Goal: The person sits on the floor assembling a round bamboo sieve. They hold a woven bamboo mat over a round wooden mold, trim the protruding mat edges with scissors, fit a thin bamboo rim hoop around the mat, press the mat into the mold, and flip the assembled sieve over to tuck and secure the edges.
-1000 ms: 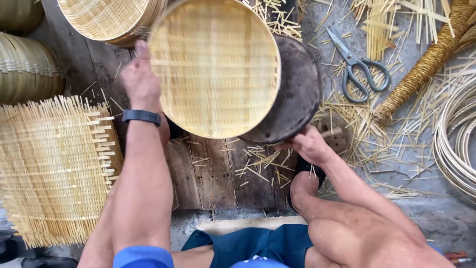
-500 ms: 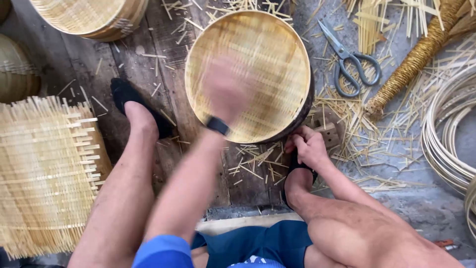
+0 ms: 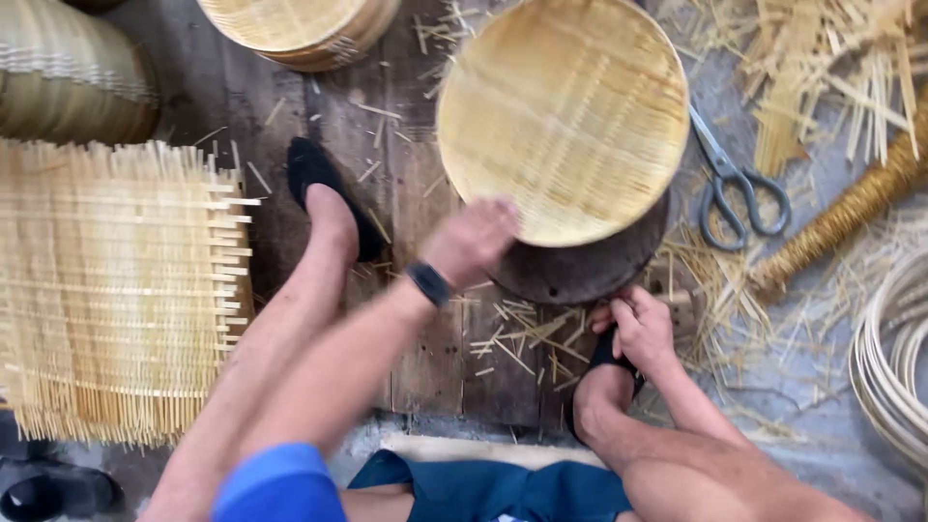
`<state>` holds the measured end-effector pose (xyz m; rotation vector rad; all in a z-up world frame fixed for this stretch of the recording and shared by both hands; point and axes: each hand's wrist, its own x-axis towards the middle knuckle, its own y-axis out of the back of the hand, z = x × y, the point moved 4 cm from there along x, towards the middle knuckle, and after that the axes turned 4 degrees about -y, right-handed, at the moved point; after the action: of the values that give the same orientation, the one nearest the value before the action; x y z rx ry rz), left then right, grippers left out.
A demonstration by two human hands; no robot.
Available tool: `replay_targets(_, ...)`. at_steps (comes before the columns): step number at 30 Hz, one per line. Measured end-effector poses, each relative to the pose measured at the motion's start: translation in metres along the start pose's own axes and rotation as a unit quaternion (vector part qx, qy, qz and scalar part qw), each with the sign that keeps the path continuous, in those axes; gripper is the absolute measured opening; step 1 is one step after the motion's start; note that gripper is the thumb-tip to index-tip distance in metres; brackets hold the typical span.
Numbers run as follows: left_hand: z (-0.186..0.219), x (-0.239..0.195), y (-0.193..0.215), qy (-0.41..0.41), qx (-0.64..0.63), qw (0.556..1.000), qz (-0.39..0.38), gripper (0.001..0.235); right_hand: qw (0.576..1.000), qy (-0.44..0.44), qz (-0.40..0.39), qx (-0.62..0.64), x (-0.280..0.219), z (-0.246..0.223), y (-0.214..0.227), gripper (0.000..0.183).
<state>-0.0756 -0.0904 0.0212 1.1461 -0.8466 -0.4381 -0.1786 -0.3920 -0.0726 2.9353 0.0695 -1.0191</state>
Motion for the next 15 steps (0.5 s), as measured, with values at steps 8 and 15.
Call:
replay_targets(8, -0.227, 0.007, 0.083, 0.253, 0.126, 0.959, -0.037, 0.040, 0.998, -0.058, 0.015, -0.021, 0.001, -0.002, 0.003, 0.024)
replay_targets(15, -0.292, -0.004, 0.068, 0.354, 0.102, 0.926, 0.083, 0.036, 0.994, -0.110, 0.006, -0.021, 0.007, 0.015, 0.016, 0.024)
